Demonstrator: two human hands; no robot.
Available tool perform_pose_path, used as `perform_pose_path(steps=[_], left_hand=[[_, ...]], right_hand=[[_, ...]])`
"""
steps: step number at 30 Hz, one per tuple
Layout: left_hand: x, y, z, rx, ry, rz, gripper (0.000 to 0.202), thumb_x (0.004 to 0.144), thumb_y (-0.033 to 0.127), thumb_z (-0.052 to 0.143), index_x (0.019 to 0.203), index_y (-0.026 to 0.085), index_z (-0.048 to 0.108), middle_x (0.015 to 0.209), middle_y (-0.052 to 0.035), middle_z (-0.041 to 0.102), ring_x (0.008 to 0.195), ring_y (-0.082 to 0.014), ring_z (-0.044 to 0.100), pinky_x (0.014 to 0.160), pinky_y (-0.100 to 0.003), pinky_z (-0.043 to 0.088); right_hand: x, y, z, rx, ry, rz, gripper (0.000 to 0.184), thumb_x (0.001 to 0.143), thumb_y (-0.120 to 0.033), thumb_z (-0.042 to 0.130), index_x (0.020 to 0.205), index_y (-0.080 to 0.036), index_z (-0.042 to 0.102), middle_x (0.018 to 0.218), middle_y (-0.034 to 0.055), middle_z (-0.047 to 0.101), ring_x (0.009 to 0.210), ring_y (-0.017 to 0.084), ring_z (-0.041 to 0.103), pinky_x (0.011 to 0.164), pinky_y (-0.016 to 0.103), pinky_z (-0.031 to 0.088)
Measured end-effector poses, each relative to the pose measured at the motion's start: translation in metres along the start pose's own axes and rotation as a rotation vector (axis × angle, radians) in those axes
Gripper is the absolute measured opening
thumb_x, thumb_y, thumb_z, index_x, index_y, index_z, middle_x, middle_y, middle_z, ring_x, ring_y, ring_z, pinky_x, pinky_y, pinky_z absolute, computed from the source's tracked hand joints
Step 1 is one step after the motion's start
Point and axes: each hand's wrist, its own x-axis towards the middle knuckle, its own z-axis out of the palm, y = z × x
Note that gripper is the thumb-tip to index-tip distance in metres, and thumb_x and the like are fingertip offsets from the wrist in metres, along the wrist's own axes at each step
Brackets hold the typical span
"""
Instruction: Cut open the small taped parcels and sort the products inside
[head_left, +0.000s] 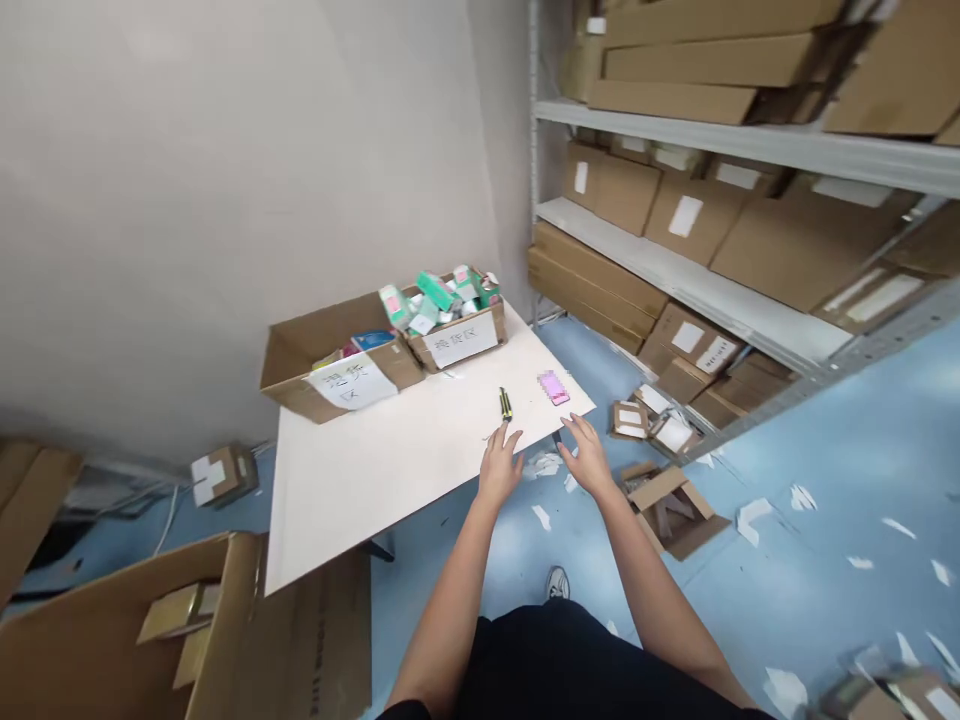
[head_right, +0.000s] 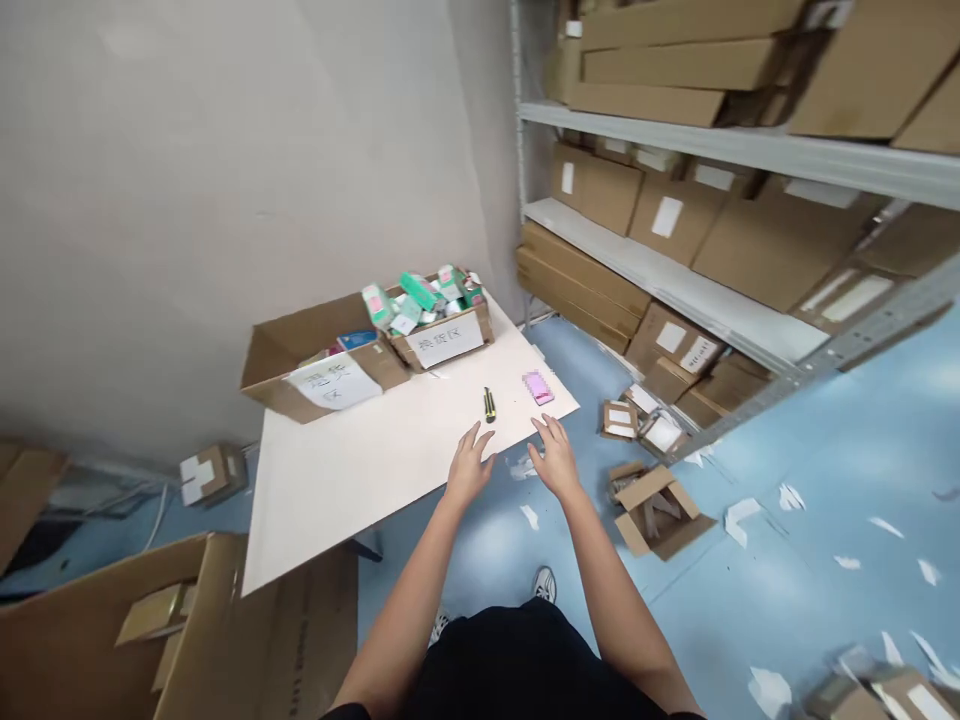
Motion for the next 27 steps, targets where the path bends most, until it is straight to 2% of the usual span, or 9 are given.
perform_pose_path(steps=[3, 6, 11, 14, 19, 23, 27], left_hand=[[-0.022, -0.042, -0.034, -0.001, 0.093, -0.091, 0.049, 0.096, 0.02, 0.061, 0.145, 0.025, 0.059, 0.165, -0.0136, 0.044, 0.151, -0.0326, 0.043, 0.123, -0.054, 0.043], [-0.055, -0.083, -0.073, -0.005, 0.165, -0.181, 0.05, 0.096, 0.02, 0.06, 0.146, 0.025, 0.059, 0.166, -0.0134, 0.043, 0.152, -0.0324, 0.042, 0.123, -0.054, 0.042], [-0.134, -0.163, -0.146, 0.002, 0.276, -0.422, 0.057, 0.095, 0.021, 0.062, 0.151, 0.027, 0.054, 0.169, -0.0121, 0.039, 0.155, -0.0332, 0.037, 0.122, -0.055, 0.043], [-0.201, -0.217, -0.188, 0.02, 0.351, -0.606, 0.059, 0.094, 0.021, 0.063, 0.152, 0.026, 0.054, 0.17, -0.0126, 0.037, 0.155, -0.0345, 0.036, 0.122, -0.055, 0.042], [-0.344, -0.294, -0.25, 0.064, 0.521, -0.899, 0.058, 0.095, 0.024, 0.062, 0.152, 0.024, 0.054, 0.169, -0.0139, 0.04, 0.155, -0.0343, 0.036, 0.126, -0.054, 0.037], [-0.45, -0.326, -0.282, 0.085, 0.713, -1.133, 0.054, 0.096, 0.026, 0.06, 0.15, 0.022, 0.056, 0.166, -0.0144, 0.044, 0.154, -0.0333, 0.04, 0.127, -0.051, 0.036], [-0.523, -0.34, -0.291, 0.058, 0.863, -1.325, 0.055, 0.095, 0.028, 0.061, 0.151, 0.025, 0.056, 0.166, -0.0122, 0.044, 0.152, -0.0336, 0.042, 0.127, -0.052, 0.037]], right_hand=[[0.019, -0.046, 0.04, 0.021, -0.075, -0.078, 0.055, 0.097, -0.029, 0.056, 0.152, -0.023, 0.055, 0.155, 0.0147, 0.055, 0.146, 0.031, 0.049, 0.122, 0.055, 0.043], [0.028, -0.098, 0.09, 0.043, -0.164, -0.163, 0.057, 0.098, -0.03, 0.056, 0.155, -0.023, 0.052, 0.157, 0.0147, 0.053, 0.147, 0.031, 0.048, 0.122, 0.056, 0.042], [0.025, -0.203, 0.189, 0.061, -0.404, -0.316, 0.063, 0.096, -0.032, 0.057, 0.158, -0.022, 0.048, 0.163, 0.0165, 0.045, 0.151, 0.033, 0.044, 0.122, 0.056, 0.042], [0.013, -0.278, 0.253, 0.079, -0.564, -0.432, 0.064, 0.096, -0.032, 0.058, 0.158, -0.023, 0.047, 0.165, 0.016, 0.043, 0.152, 0.033, 0.043, 0.122, 0.056, 0.041], [-0.027, -0.407, 0.355, 0.167, -0.758, -0.649, 0.063, 0.097, -0.034, 0.057, 0.158, -0.026, 0.047, 0.168, 0.0136, 0.04, 0.153, 0.031, 0.041, 0.124, 0.056, 0.04], [-0.066, -0.491, 0.417, 0.221, -0.882, -0.82, 0.063, 0.097, -0.034, 0.057, 0.158, -0.025, 0.048, 0.167, 0.0144, 0.04, 0.153, 0.033, 0.041, 0.124, 0.057, 0.039], [-0.096, -0.549, 0.463, 0.257, -1.005, -0.962, 0.065, 0.096, -0.033, 0.058, 0.16, -0.025, 0.047, 0.166, 0.0141, 0.041, 0.153, 0.033, 0.041, 0.125, 0.056, 0.038]])
